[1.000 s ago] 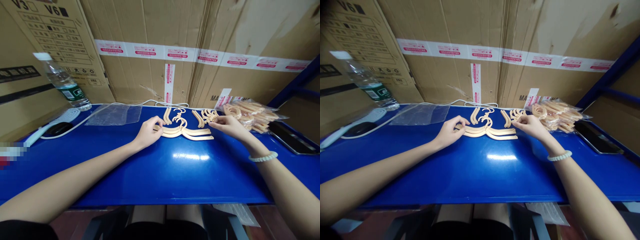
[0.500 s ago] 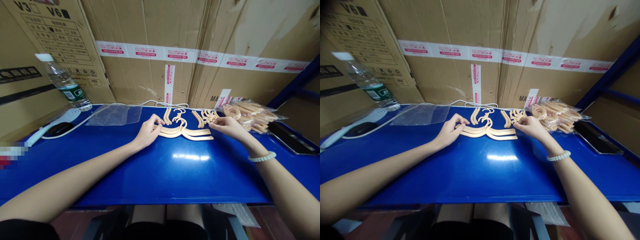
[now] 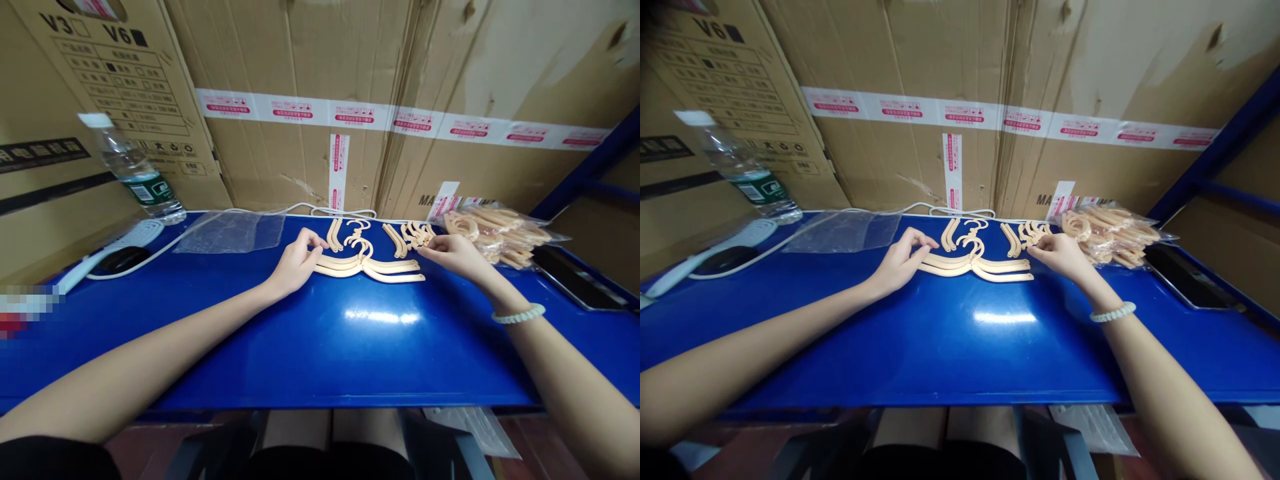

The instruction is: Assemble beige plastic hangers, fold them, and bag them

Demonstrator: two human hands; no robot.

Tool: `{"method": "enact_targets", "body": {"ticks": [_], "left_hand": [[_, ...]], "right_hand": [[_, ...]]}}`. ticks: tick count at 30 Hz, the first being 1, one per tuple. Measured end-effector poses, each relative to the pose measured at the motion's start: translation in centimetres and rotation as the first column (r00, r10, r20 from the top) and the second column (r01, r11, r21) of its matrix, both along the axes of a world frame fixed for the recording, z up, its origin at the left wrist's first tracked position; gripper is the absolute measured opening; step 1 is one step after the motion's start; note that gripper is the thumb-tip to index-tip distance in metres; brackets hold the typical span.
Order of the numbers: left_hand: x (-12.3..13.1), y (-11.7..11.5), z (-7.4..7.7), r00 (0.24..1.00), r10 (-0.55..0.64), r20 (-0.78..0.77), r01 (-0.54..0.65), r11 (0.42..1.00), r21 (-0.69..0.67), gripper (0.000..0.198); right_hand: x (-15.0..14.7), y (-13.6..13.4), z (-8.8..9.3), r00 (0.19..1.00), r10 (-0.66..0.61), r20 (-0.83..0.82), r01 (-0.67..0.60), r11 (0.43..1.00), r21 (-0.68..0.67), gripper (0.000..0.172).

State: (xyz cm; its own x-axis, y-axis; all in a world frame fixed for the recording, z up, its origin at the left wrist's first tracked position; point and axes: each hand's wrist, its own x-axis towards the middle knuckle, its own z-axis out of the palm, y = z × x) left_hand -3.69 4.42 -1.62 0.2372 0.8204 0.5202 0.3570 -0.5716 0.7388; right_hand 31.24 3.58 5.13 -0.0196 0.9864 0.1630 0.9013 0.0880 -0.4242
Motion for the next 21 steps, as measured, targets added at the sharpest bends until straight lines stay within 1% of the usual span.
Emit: {"method": "enact_targets", "body": {"ticks": [3,5,7,10,12,15,18,21], "left_hand": [[-0.4,0.6,0.3,1.0,0.008,-0.021,-0.007,0.999,0.035,0.007],[-0.8,1.2,0.6,0.999,0.014,-0.034,-0.012,0.998,0.064,0.008],[-1.2,2.1,1.0,0.998,0.012,-0.067,-0.007,0.997,0.083,0.008],[-1.5,3.5,1.6,0.977,-0.001,-0.213,0.025,0.993,0.112,0.003],[-1.5,4.5,2.1,0.945,-0.025,-0.326,0.07,0.989,0.129,0.01],[-0.9,5.8,3.1,0.899,-0.096,-0.427,0.163,0.979,0.125,0.017],[-0.1,6.7,3.9,0.847,-0.169,-0.504,0.253,0.962,0.103,0.017],[0.5,7.4,4.5,0.804,-0.215,-0.554,0.304,0.95,0.073,0.015]], "right_hand": [[-0.2,-0.1,-0.3,0.999,-0.023,-0.023,0.024,0.998,0.055,0.037],[-0.4,0.0,-0.5,0.999,-0.015,-0.047,0.02,0.995,0.099,0.035],[-0.6,0.3,-0.6,0.998,0.017,-0.058,-0.008,0.988,0.152,0.032],[-1.3,1.0,-0.4,0.994,0.106,-0.018,-0.101,0.974,0.201,0.028],[-2.2,1.7,-0.1,0.985,0.171,0.028,-0.173,0.966,0.192,0.025],[-4.1,3.4,0.4,0.961,0.253,0.11,-0.268,0.953,0.144,0.023],[-6.5,5.7,0.6,0.922,0.318,0.222,-0.343,0.935,0.085,0.027],[-8.5,8.1,0.6,0.876,0.343,0.34,-0.374,0.927,0.028,0.034]]}}
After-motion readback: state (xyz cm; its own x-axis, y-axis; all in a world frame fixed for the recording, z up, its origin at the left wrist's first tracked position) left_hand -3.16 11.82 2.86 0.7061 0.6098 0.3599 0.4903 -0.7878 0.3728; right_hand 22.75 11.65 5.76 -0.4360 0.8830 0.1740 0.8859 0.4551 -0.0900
